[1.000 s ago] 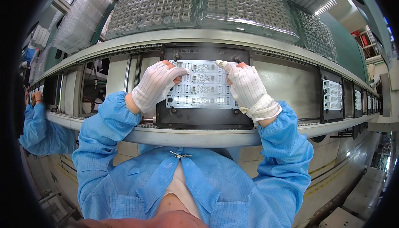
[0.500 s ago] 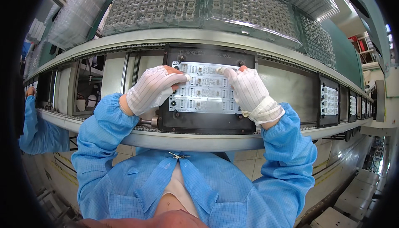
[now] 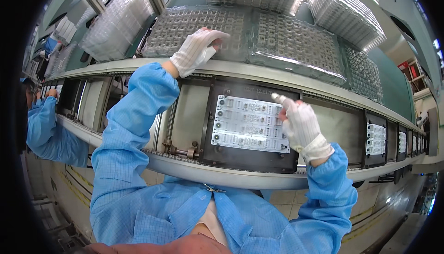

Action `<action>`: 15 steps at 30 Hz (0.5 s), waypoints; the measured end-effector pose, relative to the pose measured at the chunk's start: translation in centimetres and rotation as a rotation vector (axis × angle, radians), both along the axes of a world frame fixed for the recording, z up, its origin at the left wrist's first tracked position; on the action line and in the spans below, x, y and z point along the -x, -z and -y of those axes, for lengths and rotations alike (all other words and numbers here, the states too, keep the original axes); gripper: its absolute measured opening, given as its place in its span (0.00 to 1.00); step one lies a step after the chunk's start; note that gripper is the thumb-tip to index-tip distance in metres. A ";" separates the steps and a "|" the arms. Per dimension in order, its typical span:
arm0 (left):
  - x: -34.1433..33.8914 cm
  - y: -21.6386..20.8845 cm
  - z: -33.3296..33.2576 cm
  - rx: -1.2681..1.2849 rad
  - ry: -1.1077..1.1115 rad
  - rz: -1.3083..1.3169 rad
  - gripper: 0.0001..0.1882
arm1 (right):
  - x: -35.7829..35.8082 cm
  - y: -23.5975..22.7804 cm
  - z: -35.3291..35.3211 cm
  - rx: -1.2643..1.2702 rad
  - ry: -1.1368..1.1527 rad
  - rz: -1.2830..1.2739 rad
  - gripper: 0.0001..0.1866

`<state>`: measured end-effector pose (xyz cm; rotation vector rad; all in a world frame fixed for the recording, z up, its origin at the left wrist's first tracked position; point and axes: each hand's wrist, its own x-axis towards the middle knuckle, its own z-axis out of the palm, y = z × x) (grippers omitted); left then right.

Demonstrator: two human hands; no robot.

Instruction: Assembling electronic components onto printed circuit boards on a factory production line.

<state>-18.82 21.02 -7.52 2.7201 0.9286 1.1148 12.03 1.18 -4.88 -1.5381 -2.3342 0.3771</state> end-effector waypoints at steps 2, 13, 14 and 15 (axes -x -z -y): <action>-0.7 0.3 -0.9 0.083 0.060 -0.036 0.17 | -0.9 -0.5 -2.0 -0.275 -0.012 0.020 0.28; 1.4 -1.3 0.8 0.117 0.054 0.000 0.19 | -1.3 1.1 -17.8 -0.439 0.213 0.221 0.25; 1.7 -1.6 2.0 0.123 0.050 -0.004 0.19 | -1.1 1.2 -17.8 -0.432 0.209 0.216 0.25; 1.8 -1.8 3.5 0.160 0.056 0.009 0.20 | -1.1 1.4 -17.5 -0.398 0.193 0.184 0.25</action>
